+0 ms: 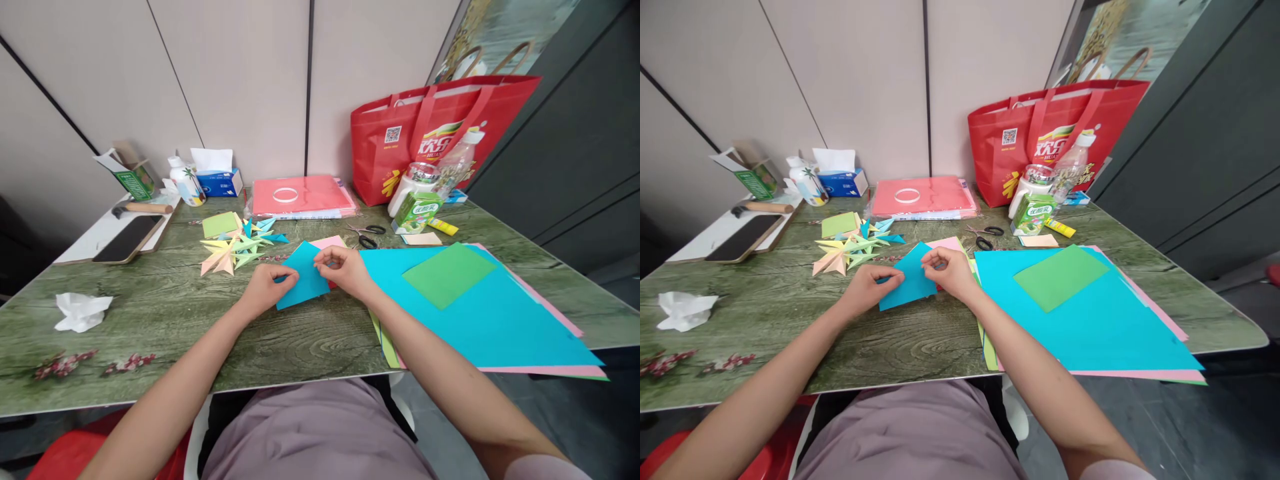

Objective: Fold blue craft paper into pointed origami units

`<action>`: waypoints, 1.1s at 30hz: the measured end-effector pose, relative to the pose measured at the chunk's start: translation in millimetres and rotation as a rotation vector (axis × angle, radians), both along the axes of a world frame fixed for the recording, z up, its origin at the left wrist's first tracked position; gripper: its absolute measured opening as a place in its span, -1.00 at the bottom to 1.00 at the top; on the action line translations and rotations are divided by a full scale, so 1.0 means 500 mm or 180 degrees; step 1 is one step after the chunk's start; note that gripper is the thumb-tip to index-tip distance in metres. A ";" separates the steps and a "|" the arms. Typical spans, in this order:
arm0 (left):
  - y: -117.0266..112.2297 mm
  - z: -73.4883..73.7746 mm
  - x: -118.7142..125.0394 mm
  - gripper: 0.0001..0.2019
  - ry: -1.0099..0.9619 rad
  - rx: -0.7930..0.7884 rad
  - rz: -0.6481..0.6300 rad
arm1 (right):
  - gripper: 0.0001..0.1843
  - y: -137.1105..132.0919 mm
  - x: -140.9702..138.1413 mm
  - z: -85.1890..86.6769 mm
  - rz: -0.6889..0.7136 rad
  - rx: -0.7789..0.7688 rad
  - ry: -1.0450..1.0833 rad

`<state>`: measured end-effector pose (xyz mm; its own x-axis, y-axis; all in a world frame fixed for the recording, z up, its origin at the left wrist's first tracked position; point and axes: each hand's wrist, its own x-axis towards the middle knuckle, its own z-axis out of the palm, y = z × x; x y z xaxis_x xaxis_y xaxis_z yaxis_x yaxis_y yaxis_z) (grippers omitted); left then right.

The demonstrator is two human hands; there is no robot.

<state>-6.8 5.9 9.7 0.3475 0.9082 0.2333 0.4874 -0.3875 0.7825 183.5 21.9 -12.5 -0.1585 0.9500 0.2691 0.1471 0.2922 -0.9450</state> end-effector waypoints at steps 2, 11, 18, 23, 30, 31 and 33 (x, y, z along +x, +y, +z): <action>0.001 0.005 -0.002 -0.78 -0.0046 -0.0025 0.0079 | -0.86 0.009 0.007 -0.004 -0.0128 -0.0001 0.0023; 0.002 -0.006 0.000 -0.76 0.0068 -0.0004 0.0124 | -0.74 -0.007 -0.010 0.004 0.0091 -0.0011 0.0007; 0.002 -0.006 0.005 -0.78 0.0014 0.0041 0.0207 | -0.66 -0.010 -0.010 -0.002 0.0047 0.0074 -0.0484; 0.005 -0.002 0.000 -0.83 -0.0479 -0.0374 0.0326 | -0.67 0.005 0.000 -0.003 -0.0160 0.0069 -0.0228; 0.011 -0.002 -0.006 -0.86 -0.1522 -0.1029 0.0613 | -0.68 0.015 0.008 -0.003 -0.0687 -0.0344 0.0307; 0.012 -0.002 -0.008 -0.85 -0.1626 -0.0977 0.0644 | -0.68 0.014 0.008 -0.003 -0.0750 -0.0449 0.0417; 0.012 0.000 -0.011 -0.74 -0.1624 -0.0620 0.0534 | -0.68 0.012 0.009 -0.002 -0.0747 -0.0694 0.0667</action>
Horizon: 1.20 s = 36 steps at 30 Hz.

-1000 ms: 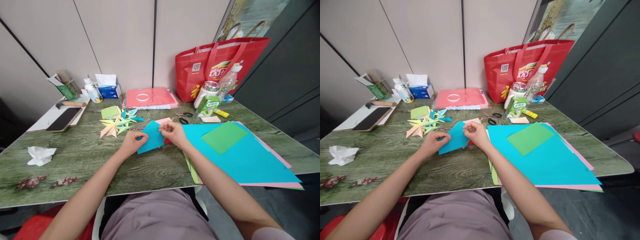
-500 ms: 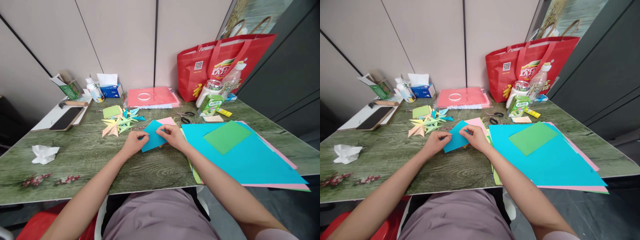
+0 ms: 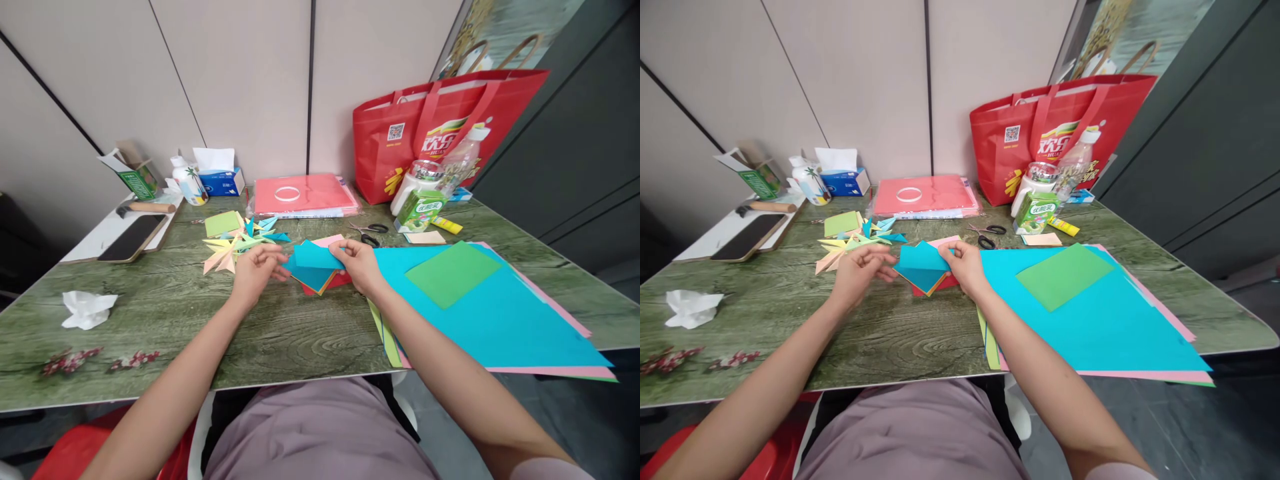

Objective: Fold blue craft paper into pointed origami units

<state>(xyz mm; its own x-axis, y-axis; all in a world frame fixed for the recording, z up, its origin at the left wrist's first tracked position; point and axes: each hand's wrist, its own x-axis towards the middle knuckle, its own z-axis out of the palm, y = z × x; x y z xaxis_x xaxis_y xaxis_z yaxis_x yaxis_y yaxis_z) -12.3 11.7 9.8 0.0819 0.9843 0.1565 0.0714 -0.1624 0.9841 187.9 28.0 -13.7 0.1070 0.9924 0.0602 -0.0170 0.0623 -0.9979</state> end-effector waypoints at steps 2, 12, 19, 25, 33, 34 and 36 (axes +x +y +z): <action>-0.003 0.002 0.000 -0.56 0.0384 0.0663 -0.0146 | -0.67 -0.003 -0.001 0.000 0.0188 -0.0207 0.0206; -0.005 -0.014 0.009 -0.76 0.0431 0.0263 0.0139 | -0.46 -0.014 -0.008 0.012 0.0863 -0.0415 0.0443; -0.003 -0.005 0.011 -0.77 -0.0531 -0.0201 0.0185 | -0.67 -0.012 -0.011 0.000 0.0502 0.0440 0.0063; 0.002 -0.008 0.011 -0.72 -0.0703 -0.0376 0.0312 | -0.64 -0.012 -0.016 0.001 0.0392 0.0291 0.0150; 0.006 -0.011 0.007 -0.69 -0.0775 -0.0461 0.0442 | -0.66 -0.015 -0.018 0.002 0.0432 0.0150 0.0268; 0.006 -0.010 0.007 -0.64 -0.0775 -0.0494 0.0488 | -0.65 -0.016 -0.018 0.002 0.0387 0.0159 0.0285; 0.004 -0.008 0.007 -0.59 -0.0667 -0.0559 0.0504 | -0.63 -0.016 -0.017 0.004 0.0205 0.0210 0.0339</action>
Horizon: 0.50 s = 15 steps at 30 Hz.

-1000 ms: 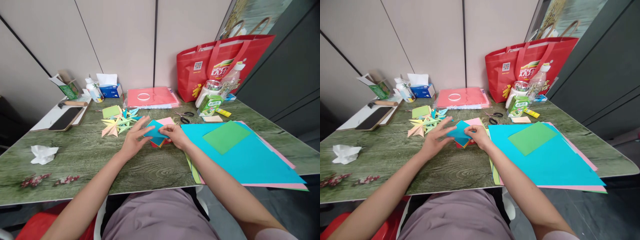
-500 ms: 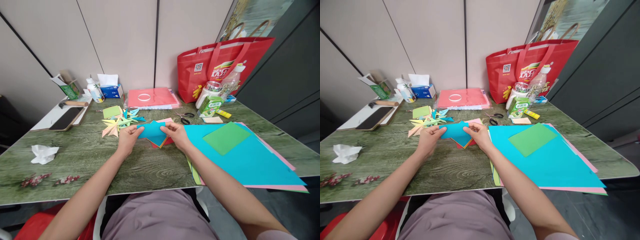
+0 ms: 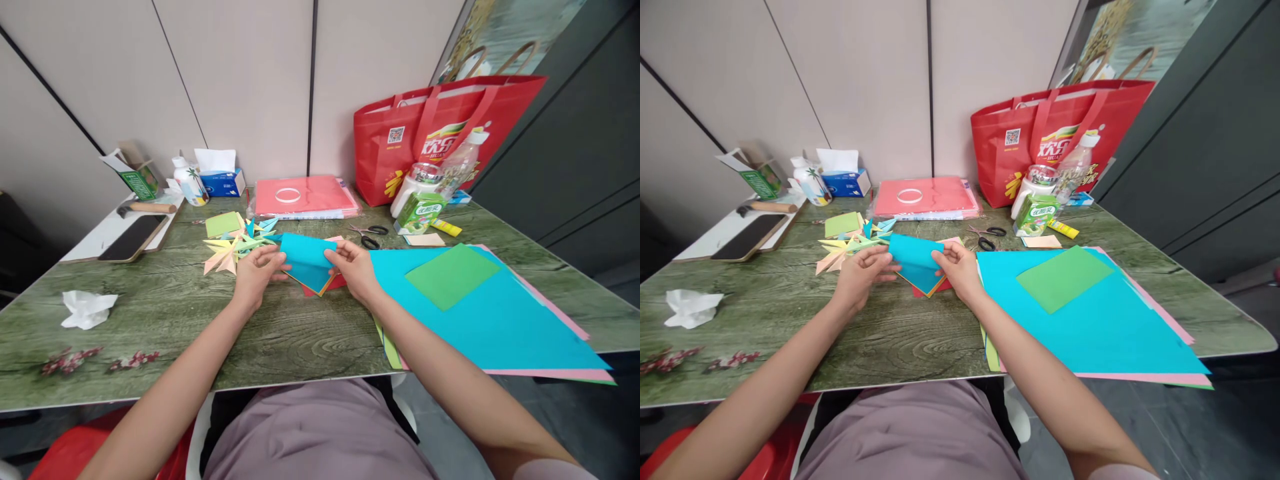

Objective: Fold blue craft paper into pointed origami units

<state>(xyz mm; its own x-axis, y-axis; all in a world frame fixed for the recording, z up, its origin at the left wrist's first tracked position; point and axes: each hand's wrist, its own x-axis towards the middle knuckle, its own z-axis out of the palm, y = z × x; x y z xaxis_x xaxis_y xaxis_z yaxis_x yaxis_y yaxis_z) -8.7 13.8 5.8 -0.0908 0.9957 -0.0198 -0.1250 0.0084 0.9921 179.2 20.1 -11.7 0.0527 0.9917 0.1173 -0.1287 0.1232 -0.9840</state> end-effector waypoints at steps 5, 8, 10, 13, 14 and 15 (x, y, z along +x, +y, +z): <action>-0.015 0.005 0.012 -0.66 0.0347 -0.0207 -0.0636 | -0.72 -0.004 -0.002 -0.001 -0.0148 0.0353 -0.0180; -0.020 0.004 0.018 -0.59 0.0119 -0.0096 -0.0979 | -0.81 -0.009 -0.006 -0.007 0.0229 0.0731 -0.0454; -0.019 0.001 0.018 -0.60 0.0042 0.0006 -0.1013 | -0.86 -0.014 -0.009 -0.010 0.0491 0.0908 -0.0665; -0.014 -0.002 0.013 -0.61 0.0008 0.0163 -0.0984 | -0.89 -0.019 -0.011 -0.010 0.0690 0.1106 -0.0942; -0.012 -0.002 0.011 -0.59 0.0001 0.0221 -0.1008 | -0.89 -0.020 -0.012 -0.010 0.0716 0.1166 -0.1002; -0.011 -0.001 0.009 -0.58 0.0005 0.0264 -0.1016 | -0.88 -0.021 -0.012 -0.008 0.0736 0.1222 -0.1037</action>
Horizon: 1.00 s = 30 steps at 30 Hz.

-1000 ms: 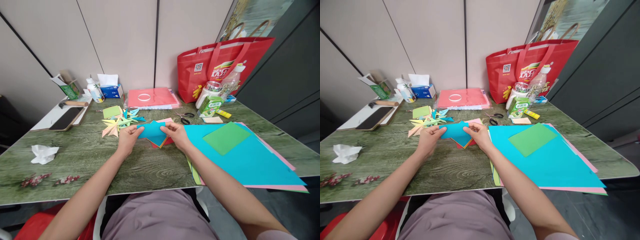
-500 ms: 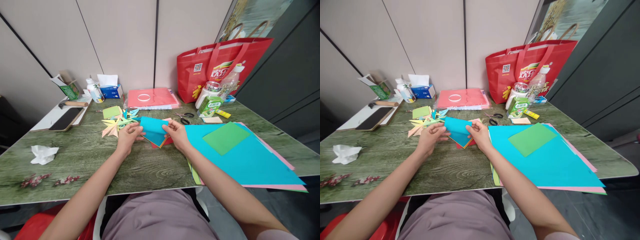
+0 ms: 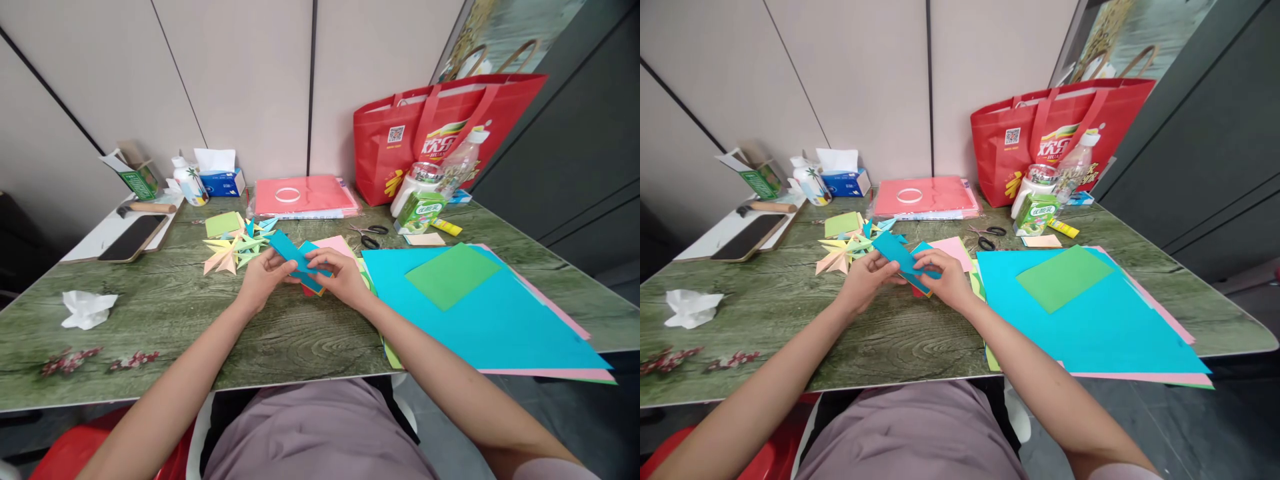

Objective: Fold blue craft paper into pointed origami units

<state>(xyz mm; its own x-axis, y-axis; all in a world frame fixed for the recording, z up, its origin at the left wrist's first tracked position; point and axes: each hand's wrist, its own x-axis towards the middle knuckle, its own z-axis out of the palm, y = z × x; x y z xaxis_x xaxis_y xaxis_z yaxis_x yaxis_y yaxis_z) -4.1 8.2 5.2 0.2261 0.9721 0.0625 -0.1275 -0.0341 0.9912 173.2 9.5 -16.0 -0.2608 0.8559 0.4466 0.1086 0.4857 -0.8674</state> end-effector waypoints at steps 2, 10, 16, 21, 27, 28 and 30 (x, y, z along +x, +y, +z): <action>0.001 0.001 -0.002 -0.57 -0.0021 0.0034 -0.0011 | -0.83 -0.002 0.000 0.003 0.0062 0.0067 -0.0011; 0.001 0.000 -0.002 -0.57 -0.0054 0.0040 -0.0106 | -0.70 -0.006 -0.002 0.009 0.0056 0.0051 -0.0084; -0.003 -0.001 0.004 -0.59 0.0150 0.0080 -0.0138 | -0.63 -0.008 -0.006 0.007 -0.0098 0.0237 -0.0364; -0.004 0.000 0.006 -0.60 0.0210 0.0173 -0.0091 | -0.63 -0.006 -0.006 0.005 -0.0062 0.0067 -0.0226; -0.003 -0.002 0.004 -0.57 0.0203 0.0183 -0.0129 | -0.57 -0.004 -0.006 0.005 0.0055 -0.0356 0.0081; -0.003 -0.002 0.003 -0.57 0.0191 0.0179 -0.0144 | -0.56 -0.004 -0.006 0.005 0.0072 -0.0419 0.0112; -0.004 -0.002 0.004 -0.56 0.0152 0.0161 -0.0174 | -0.57 -0.004 -0.005 0.006 0.0100 -0.0527 0.0171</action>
